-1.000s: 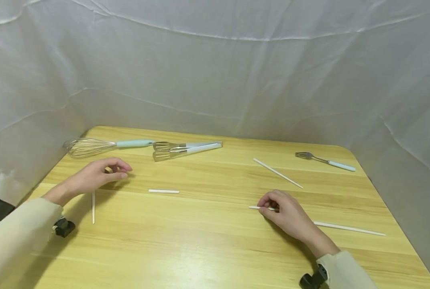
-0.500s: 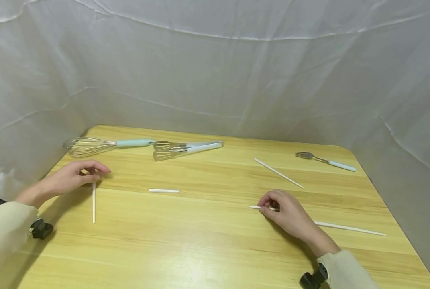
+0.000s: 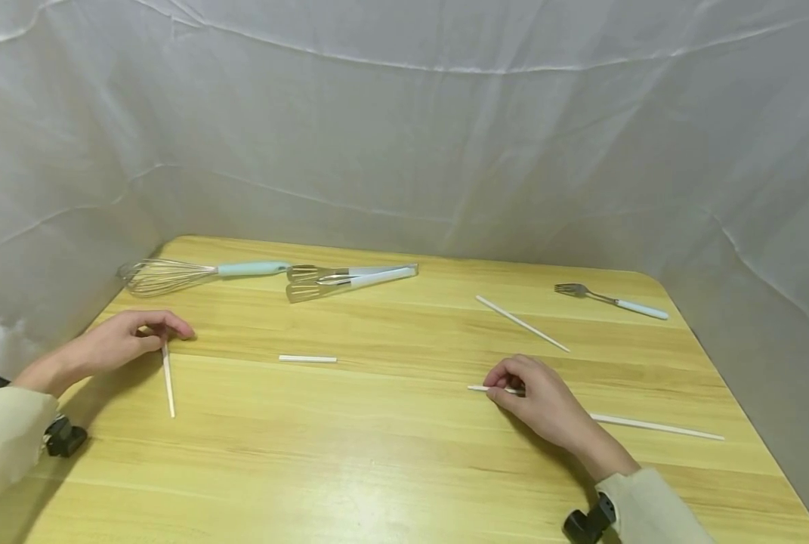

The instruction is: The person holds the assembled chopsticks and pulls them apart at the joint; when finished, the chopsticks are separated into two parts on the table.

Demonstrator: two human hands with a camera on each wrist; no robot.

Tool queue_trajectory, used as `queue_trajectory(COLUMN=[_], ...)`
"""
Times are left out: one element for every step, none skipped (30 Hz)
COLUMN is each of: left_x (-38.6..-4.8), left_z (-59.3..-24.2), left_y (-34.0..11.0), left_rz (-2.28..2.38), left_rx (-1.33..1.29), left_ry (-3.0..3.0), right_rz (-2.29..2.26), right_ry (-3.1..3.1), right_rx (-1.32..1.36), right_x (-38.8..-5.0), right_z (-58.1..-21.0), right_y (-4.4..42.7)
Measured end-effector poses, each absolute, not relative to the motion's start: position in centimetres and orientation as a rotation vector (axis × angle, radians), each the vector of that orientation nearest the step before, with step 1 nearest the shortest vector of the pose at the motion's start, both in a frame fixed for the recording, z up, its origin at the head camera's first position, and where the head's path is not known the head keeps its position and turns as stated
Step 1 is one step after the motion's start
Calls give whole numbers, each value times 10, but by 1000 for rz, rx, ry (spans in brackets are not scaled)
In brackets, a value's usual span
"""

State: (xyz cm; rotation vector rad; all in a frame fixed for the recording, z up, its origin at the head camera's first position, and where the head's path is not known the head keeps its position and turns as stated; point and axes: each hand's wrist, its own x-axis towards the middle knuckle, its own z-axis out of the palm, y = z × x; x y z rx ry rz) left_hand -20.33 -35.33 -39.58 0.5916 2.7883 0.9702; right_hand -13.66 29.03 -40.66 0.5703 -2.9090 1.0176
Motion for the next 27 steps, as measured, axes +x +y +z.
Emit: queue_trajectory(left_x=[-203, -202, -202, -201, -201, -200, -199, -199, -198, -198, -197, -197, -196, -196, -195, -195, -195, -195, -194, -194, -194, -193, -193, -192, -192, -192, -192], left_z=[-396, -396, -396, -396, -395, -395, -395, -395, -395, -395, -394, -394, -394, -394, -393, -394, -393, -393, -393, -393, -392, -392, -392, -391, -391, -391, -391], left_y=[-354, -354, -354, -354, -354, -353, -353, -352, -351, -350, -349, -348, -346, -345, -343, -341, -339, -337, -335, -333, -330, -328, -326, -325, -323, -322, -320], left_rz=[970, 965, 958, 954, 953, 947, 947, 946, 944, 948, 954, 955, 964, 963, 967, 975, 987, 995, 1003, 1005, 1010, 1011, 1000, 988, 979, 973, 977], left_rx=[590, 593, 599, 605, 616, 620, 624, 621, 618, 611, 599, 591, 587, 588, 596, 605, 616, 636, 653, 672, 689, 704, 712, 718, 725, 730, 748], left_ry=[2786, 2786, 2786, 2783, 2780, 2777, 2770, 2762, 2755, 2745, 2735, 2725, 2714, 2706, 2697, 2688, 2673, 2657, 2643, 2630, 2618, 2611, 2608, 2611, 2613, 2612, 2603], right_rz=[1018, 1021, 1025, 1029, 1031, 1032, 1033, 1033, 1033, 1032, 1032, 1031, 1030, 1030, 1028, 1028, 1027, 1024, 1021, 1019, 1017, 1015, 1012, 1010, 1009, 1008, 1009], right_ry=[-2908, -2908, -2908, -2908, -2907, -2907, -2906, -2906, -2905, -2904, -2902, -2902, -2901, -2900, -2898, -2898, -2898, -2898, -2899, -2900, -2902, -2903, -2904, -2906, -2907, -2909, -2910], right_rx=[571, 571, 570, 570, 572, 574, 576, 578, 579, 581, 582, 583, 583, 584, 584, 584, 584, 583, 582, 580, 579, 576, 574, 573, 572, 571, 571], right_x=[-137, -137, -137, -137, -137, -137, -137, -137, -137, -137, -137, -137, -137, -137, -137, -137, -137, -137, -137, -137, -137, -137, -137, -138, -138, -138, -138], right_z=[-407, -406, -406, -406, -406, -406, -406, -407, -407, -407, -407, -407, -407, -407, -407, -407, -407, -407, -407, -407, -407, -406, -406, -406, -406, -406, -406], right_y=[290, 290, 290, 290, 290, 290, 290, 290, 290, 290, 290, 290, 290, 291, 291, 291, 291, 291, 291, 291, 291, 291, 291, 290, 290, 290, 290])
